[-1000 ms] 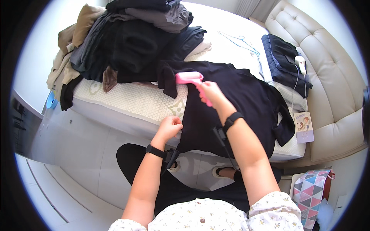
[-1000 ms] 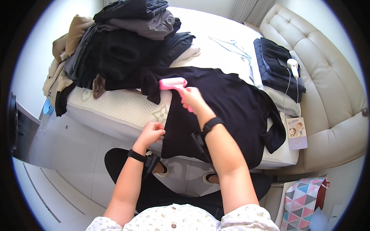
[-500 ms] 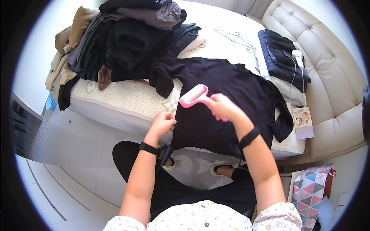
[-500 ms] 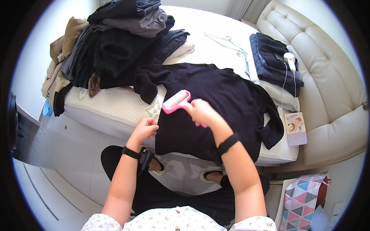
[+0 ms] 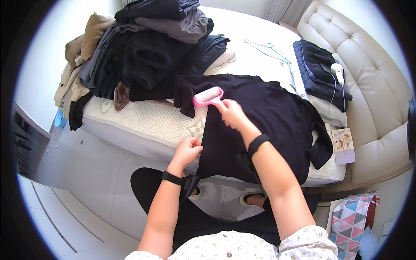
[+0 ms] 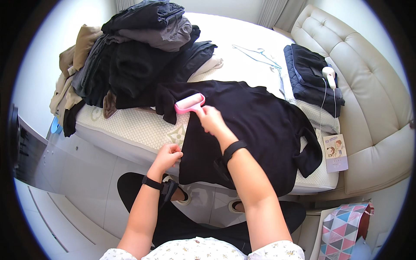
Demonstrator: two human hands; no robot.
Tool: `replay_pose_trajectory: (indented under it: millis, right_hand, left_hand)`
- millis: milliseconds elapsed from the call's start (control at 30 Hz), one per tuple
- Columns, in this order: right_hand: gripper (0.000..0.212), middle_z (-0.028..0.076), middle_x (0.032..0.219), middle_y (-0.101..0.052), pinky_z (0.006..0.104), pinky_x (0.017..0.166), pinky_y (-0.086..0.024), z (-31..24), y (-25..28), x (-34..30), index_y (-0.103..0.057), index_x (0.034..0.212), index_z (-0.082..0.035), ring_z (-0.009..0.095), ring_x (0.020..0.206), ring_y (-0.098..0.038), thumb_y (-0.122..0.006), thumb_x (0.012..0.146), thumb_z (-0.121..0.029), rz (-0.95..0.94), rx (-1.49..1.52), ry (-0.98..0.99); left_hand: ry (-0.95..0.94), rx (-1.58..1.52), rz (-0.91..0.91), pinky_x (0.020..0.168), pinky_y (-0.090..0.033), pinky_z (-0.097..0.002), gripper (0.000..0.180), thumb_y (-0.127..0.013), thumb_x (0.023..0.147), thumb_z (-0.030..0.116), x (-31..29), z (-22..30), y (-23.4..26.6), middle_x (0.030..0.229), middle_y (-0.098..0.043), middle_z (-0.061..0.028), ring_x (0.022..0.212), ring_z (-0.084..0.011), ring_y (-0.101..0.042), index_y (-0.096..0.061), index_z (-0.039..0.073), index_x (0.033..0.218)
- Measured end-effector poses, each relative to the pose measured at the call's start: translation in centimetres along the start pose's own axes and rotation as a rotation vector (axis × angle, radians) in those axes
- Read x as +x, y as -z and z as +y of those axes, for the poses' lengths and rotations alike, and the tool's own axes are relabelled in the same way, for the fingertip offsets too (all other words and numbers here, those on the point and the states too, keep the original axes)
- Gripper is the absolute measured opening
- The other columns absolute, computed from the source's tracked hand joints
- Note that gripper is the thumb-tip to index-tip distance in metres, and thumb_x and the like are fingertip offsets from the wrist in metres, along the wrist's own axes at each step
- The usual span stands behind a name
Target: The person uses a lint roller to remove debris from a black sweater placed on a bed, rolling the tool across different parts of the fabric and peeling off a used adhesive sheet.
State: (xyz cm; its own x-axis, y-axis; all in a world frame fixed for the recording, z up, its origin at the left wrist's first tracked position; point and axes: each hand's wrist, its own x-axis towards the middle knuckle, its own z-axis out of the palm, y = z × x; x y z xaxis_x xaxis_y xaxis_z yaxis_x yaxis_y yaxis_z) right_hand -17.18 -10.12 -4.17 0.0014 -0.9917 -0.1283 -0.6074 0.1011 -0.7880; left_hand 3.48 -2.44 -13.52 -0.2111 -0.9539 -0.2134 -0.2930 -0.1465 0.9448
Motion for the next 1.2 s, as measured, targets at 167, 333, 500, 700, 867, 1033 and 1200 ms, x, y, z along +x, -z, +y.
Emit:
replay_pose_trajectory:
  millis: [167,333,500,700,867,1033,1200]
  right_hand:
    - [0.044,0.017,0.092,-0.072,0.0441,0.080,-0.054,-1.5,4.5,-1.4,-0.074,0.095,-0.008,0.035,0.092,-0.070,-0.062,0.088,-0.050,0.240,-0.476,0.276]
    - [0.049,0.012,0.074,-0.068,0.0378,0.063,-0.053,-0.5,9.0,-2.2,-0.069,0.083,-0.004,0.026,0.067,-0.068,-0.060,0.092,-0.052,0.146,-0.209,0.114]
    - [0.054,0.017,0.079,-0.070,0.0409,0.069,-0.054,1.2,7.2,-2.9,-0.071,0.083,-0.004,0.033,0.077,-0.070,-0.054,0.095,-0.054,0.051,-0.315,0.136]
    - [0.053,0.021,0.098,-0.071,0.0472,0.085,-0.053,4.1,2.0,-5.0,-0.069,0.099,-0.006,0.039,0.097,-0.068,-0.044,0.100,-0.052,-0.043,-0.448,0.112]
    - [0.052,0.021,0.093,-0.071,0.0471,0.083,-0.052,6.3,5.9,-7.2,-0.068,0.094,-0.004,0.039,0.095,-0.067,-0.045,0.100,-0.051,-0.111,-0.504,0.175]
    - [0.056,0.019,0.084,-0.069,0.0432,0.076,-0.051,9.7,13.1,-10.3,-0.070,0.086,-0.003,0.037,0.085,-0.068,-0.054,0.093,-0.056,-0.224,-0.452,-0.058]
    - [0.052,0.014,0.061,-0.064,0.0355,0.057,-0.048,9.1,21.4,-15.2,-0.072,0.073,-0.001,0.023,0.056,-0.063,-0.069,0.085,-0.051,-0.004,-0.547,-0.094]
  left_hand:
    - [0.022,-0.014,0.031,0.043,-0.048,-0.0294,0.009,-0.066,0.078,0.010,-0.8,0.5,1.0,0.060,-0.059,-0.0032,0.049,-0.0128,-0.057,-0.064,0.001,0.076]
    - [0.009,0.064,0.001,0.044,-0.048,-0.0304,0.010,-0.063,0.079,0.008,-0.4,1.5,0.7,0.058,-0.057,-0.0040,0.047,-0.0143,-0.057,-0.060,0.002,0.073]
    - [0.034,0.169,-0.027,0.048,-0.049,-0.0327,0.012,-0.062,0.080,0.008,-0.5,2.5,0.8,0.064,-0.061,-0.0073,0.050,-0.0170,-0.060,-0.060,0.001,0.090]
    - [-0.128,0.293,0.072,0.072,-0.051,-0.0448,0.048,-0.059,0.077,-0.001,1.1,4.6,-1.0,0.085,-0.063,-0.0199,0.080,-0.0361,-0.066,-0.042,0.006,0.121]
    - [-0.193,0.477,0.000,0.084,-0.045,-0.0468,0.048,-0.045,0.068,-0.010,2.0,4.7,-0.8,0.094,-0.060,-0.0272,0.096,-0.0471,-0.058,-0.048,0.009,0.112]
    - [-0.164,0.360,-0.083,0.067,-0.044,-0.0351,0.052,-0.046,0.069,-0.010,2.3,3.1,0.2,0.070,-0.046,-0.0073,0.070,-0.0221,-0.052,-0.058,0.012,0.115]
    - [-0.119,0.140,-0.141,0.054,-0.039,-0.0243,0.039,-0.063,0.083,0.000,1.6,3.9,1.1,0.070,-0.045,0.0035,0.059,-0.0067,-0.044,-0.060,0.012,0.120]
